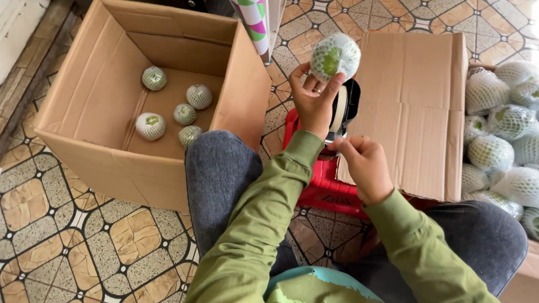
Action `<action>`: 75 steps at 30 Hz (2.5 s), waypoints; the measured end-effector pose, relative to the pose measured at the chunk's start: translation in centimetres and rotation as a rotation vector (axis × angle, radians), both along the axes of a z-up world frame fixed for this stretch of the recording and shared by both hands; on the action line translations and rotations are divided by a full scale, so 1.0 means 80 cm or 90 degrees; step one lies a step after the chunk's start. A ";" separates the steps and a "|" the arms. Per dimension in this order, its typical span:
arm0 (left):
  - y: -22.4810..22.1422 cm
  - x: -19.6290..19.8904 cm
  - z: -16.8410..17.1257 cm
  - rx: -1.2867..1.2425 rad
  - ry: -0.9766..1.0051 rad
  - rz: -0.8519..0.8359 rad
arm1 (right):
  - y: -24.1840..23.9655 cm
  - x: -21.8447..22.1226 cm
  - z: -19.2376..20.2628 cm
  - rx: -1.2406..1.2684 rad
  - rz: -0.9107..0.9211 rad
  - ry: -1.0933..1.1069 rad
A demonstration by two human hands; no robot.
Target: The person wraps fruit in foam protective sleeves and places them into a cardboard box by hand.
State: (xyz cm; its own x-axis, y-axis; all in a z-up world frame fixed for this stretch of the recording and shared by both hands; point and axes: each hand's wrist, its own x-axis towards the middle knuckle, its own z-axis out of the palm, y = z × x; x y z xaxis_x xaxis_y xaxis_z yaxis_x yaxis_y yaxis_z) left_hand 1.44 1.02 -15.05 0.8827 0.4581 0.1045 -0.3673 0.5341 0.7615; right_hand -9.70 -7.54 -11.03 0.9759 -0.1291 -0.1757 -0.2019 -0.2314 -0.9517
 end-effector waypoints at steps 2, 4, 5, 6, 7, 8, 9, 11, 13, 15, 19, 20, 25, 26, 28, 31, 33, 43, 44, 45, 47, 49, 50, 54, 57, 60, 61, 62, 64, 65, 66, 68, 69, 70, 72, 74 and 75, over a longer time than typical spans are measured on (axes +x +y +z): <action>0.005 0.002 -0.003 -0.003 0.009 -0.005 | 0.011 -0.026 -0.005 0.023 -0.008 0.003; 0.007 0.002 -0.003 -0.004 0.018 -0.017 | 0.012 -0.038 -0.018 0.046 -0.024 0.007; 0.008 0.000 -0.002 -0.004 0.018 -0.024 | 0.009 -0.038 -0.028 0.057 -0.018 0.042; 0.009 0.001 0.001 -0.004 0.013 -0.032 | 0.006 -0.037 -0.038 0.067 -0.012 0.073; 0.010 0.002 -0.001 -0.004 0.013 -0.035 | 0.004 -0.035 -0.049 0.068 -0.015 0.072; 0.012 0.004 -0.003 -0.013 0.010 -0.045 | 0.002 -0.032 -0.059 0.069 -0.014 0.094; 0.015 0.005 -0.004 -0.022 0.007 -0.055 | 0.000 -0.028 -0.068 0.069 -0.013 0.115; 0.018 0.001 0.009 -0.035 0.000 -0.080 | -0.007 -0.022 -0.102 0.009 0.024 0.120; 0.025 -0.004 0.021 -0.046 -0.005 -0.104 | -0.011 -0.020 -0.116 -0.050 0.060 0.126; 0.029 -0.006 0.028 0.002 -0.068 -0.168 | -0.017 -0.021 -0.113 -0.109 0.140 0.136; 0.027 -0.005 0.021 0.070 -0.124 -0.216 | -0.065 0.000 0.018 -0.033 0.302 0.131; 0.024 -0.009 0.024 0.091 -0.141 -0.232 | -0.082 0.006 0.040 -0.070 0.284 0.008; 0.018 -0.035 0.059 0.234 -0.188 -0.283 | -0.109 0.021 0.116 -0.140 0.235 -0.274; 0.014 -0.034 0.057 0.248 -0.190 -0.276 | -0.106 0.023 0.120 -0.174 0.235 -0.298; 0.009 -0.033 0.054 0.262 -0.191 -0.273 | -0.104 0.028 0.121 -0.208 0.233 -0.319; 0.003 -0.030 0.052 0.281 -0.206 -0.269 | -0.108 0.035 0.111 -0.248 0.207 -0.292; -0.002 -0.027 0.047 0.273 -0.208 -0.266 | -0.109 0.036 0.106 -0.308 0.185 -0.300; -0.013 -0.040 0.057 0.243 -0.187 -0.322 | -0.110 0.039 0.095 -0.374 0.116 -0.256; -0.014 -0.041 0.058 0.241 -0.178 -0.310 | -0.109 0.038 0.095 -0.384 0.110 -0.253; -0.015 -0.042 0.059 0.239 -0.169 -0.299 | -0.109 0.038 0.096 -0.394 0.104 -0.250; -0.016 -0.045 0.063 0.257 -0.156 -0.283 | -0.107 0.037 0.099 -0.389 0.106 -0.242; -0.016 -0.046 0.065 0.275 -0.143 -0.266 | -0.107 0.037 0.101 -0.383 0.108 -0.234; -0.016 -0.046 0.064 0.272 -0.139 -0.263 | -0.108 0.037 0.101 -0.370 0.110 -0.205; -0.020 -0.050 0.066 0.289 -0.133 -0.231 | -0.120 0.039 0.102 -0.391 0.125 -0.127; -0.026 -0.055 0.066 0.310 -0.139 -0.212 | -0.112 0.024 0.133 -0.380 0.140 -0.067; -0.031 -0.060 0.065 0.314 -0.153 -0.220 | -0.107 0.014 0.168 -0.389 0.145 -0.007; -0.029 -0.063 0.070 0.314 -0.153 -0.220 | -0.114 0.017 0.165 -0.389 0.145 -0.007; -0.028 -0.066 0.075 0.323 -0.135 -0.244 | -0.121 0.019 0.162 -0.431 0.154 -0.011; -0.027 -0.070 0.083 0.332 -0.118 -0.268 | -0.134 0.021 0.153 -0.473 0.163 -0.015; -0.028 -0.072 0.086 0.298 -0.125 -0.278 | -0.140 0.022 0.147 -0.444 0.169 -0.053; -0.026 -0.073 0.090 0.266 -0.132 -0.284 | -0.144 0.023 0.142 -0.413 0.176 -0.093; -0.024 -0.071 0.091 0.227 -0.157 -0.268 | -0.160 0.030 0.127 -0.428 0.181 -0.163; -0.022 -0.072 0.092 0.187 -0.181 -0.253 | -0.167 0.033 0.119 -0.442 0.185 -0.230; -0.015 -0.075 0.103 0.191 -0.180 -0.246 | -0.182 0.039 0.107 -0.438 0.191 -0.234; 0.004 -0.083 0.127 0.204 -0.157 -0.235 | -0.204 0.056 0.081 -0.546 0.125 -0.091; 0.019 -0.084 0.136 0.158 -0.129 -0.257 | -0.201 0.045 0.085 -0.548 0.116 -0.081; 0.029 -0.084 0.140 0.105 -0.105 -0.292 | -0.198 0.043 0.087 -0.554 0.094 -0.065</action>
